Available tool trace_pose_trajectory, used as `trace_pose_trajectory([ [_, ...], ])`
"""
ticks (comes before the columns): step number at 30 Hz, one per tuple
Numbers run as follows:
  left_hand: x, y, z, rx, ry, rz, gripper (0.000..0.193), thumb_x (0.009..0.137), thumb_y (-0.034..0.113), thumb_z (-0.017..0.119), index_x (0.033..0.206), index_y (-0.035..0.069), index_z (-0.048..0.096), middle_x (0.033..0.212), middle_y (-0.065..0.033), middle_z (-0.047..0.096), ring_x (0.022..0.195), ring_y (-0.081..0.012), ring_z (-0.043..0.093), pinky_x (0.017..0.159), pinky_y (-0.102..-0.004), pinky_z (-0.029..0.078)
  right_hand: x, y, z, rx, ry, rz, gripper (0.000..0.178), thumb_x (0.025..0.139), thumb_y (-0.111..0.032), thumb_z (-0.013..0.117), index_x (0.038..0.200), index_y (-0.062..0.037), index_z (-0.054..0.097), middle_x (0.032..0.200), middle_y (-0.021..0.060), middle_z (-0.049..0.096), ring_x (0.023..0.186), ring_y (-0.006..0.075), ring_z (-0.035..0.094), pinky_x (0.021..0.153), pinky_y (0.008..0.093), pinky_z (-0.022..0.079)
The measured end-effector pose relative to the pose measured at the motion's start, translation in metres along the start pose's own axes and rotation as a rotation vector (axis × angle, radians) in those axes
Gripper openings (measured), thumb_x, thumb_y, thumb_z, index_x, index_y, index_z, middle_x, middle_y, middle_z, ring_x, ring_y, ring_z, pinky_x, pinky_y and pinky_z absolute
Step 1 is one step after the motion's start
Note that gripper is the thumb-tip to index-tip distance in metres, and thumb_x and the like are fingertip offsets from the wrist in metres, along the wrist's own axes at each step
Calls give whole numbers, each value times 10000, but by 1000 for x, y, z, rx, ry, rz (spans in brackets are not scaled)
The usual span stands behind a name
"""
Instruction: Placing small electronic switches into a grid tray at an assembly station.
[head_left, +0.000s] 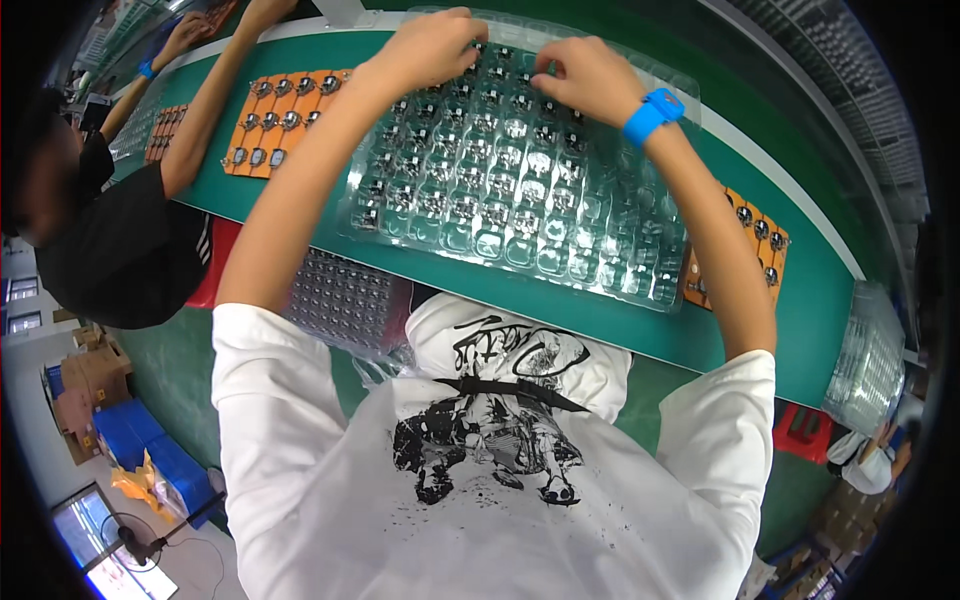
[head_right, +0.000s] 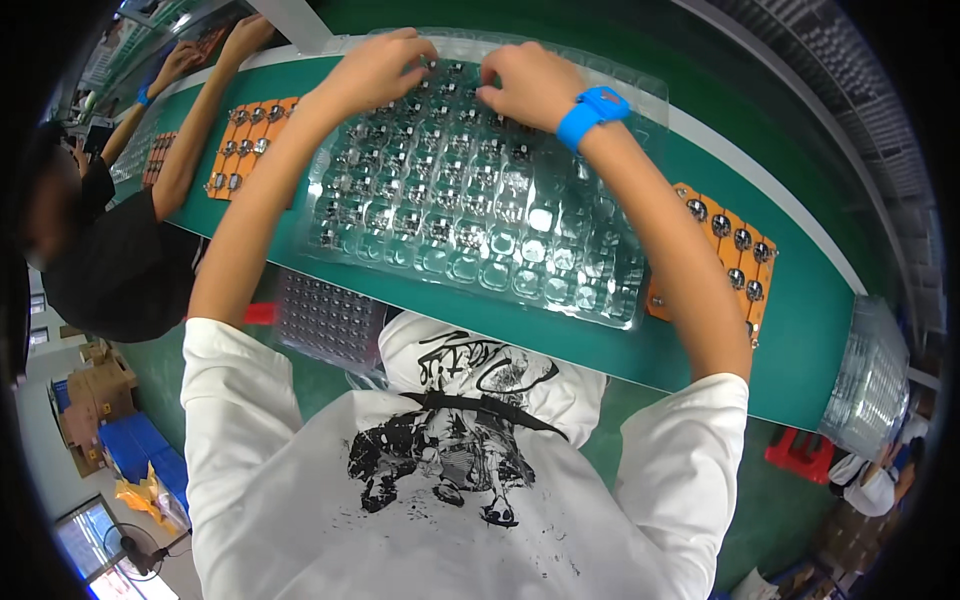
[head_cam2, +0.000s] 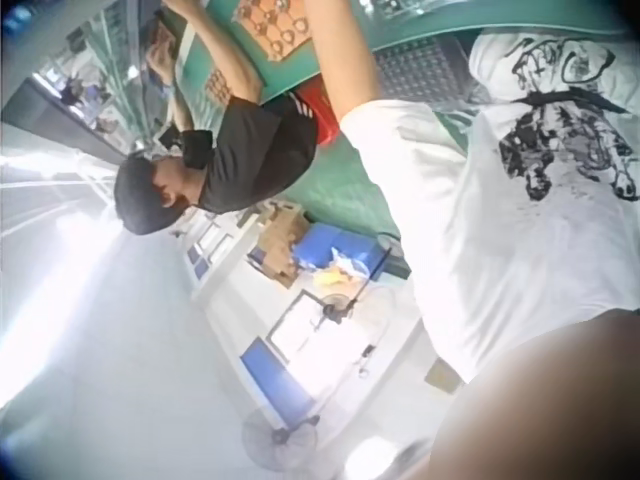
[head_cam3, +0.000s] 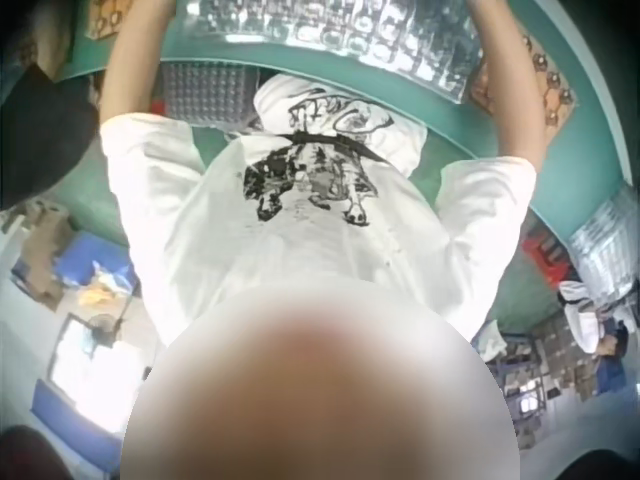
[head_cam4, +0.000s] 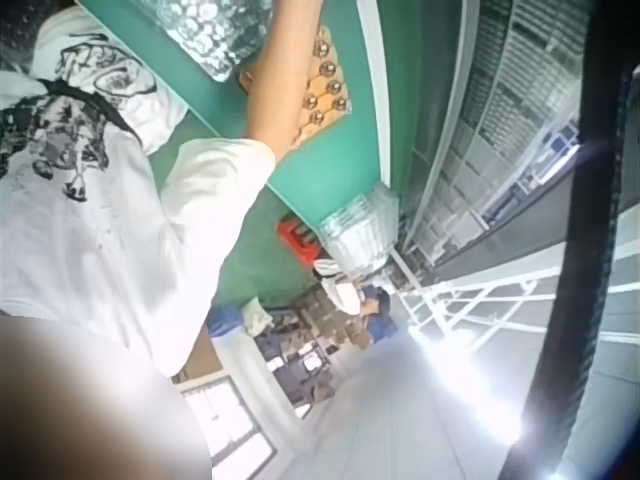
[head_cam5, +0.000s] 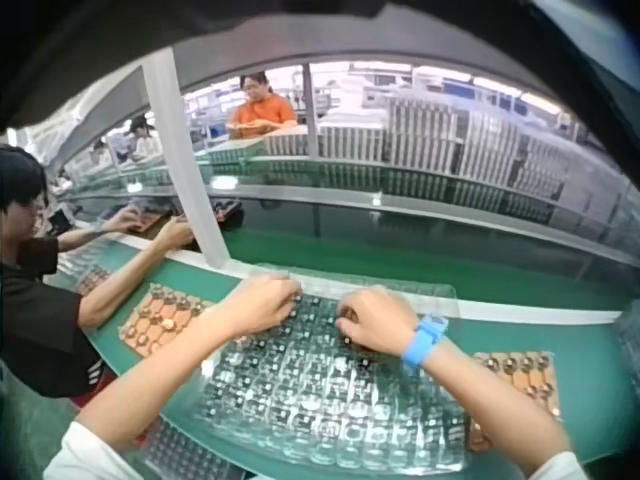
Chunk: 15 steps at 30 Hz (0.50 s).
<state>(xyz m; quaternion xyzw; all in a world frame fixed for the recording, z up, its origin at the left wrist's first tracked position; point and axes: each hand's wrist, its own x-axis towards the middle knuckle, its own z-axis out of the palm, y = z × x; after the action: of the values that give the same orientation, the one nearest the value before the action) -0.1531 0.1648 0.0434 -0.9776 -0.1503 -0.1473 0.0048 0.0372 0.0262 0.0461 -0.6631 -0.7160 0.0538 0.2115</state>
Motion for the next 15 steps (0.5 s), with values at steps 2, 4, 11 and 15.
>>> trace_pose_trajectory([
  [2,7,0,3,15,-54,-63,182,805,142,612,974,78,636,954,-123,578,929,-316,593,794,-409,483,11,3,13,-39,-77,-45,230,757,-279,660,877,-86,693,747,112,657,698,297,629,637,400,500],
  [4,4,-2,5,59,-108,-145,172,803,145,613,958,78,643,956,-120,580,931,-318,594,801,-417,483,19,-3,16,-62,-111,-47,217,742,-267,659,846,-81,694,789,116,673,734,296,643,665,393,515],
  [11,9,-4,4,10,-36,-71,119,808,129,601,897,75,658,928,-123,585,909,-325,593,784,-418,482,55,-7,12,31,-35,-5,195,724,-226,627,834,-84,703,881,155,685,816,340,660,727,439,533],
  [15,5,3,-13,-54,12,-45,115,826,135,601,877,44,649,868,-116,588,839,-328,597,731,-430,480,65,-13,29,-144,-142,-1,171,706,-152,622,811,-34,689,864,223,665,831,393,649,738,456,537],
])
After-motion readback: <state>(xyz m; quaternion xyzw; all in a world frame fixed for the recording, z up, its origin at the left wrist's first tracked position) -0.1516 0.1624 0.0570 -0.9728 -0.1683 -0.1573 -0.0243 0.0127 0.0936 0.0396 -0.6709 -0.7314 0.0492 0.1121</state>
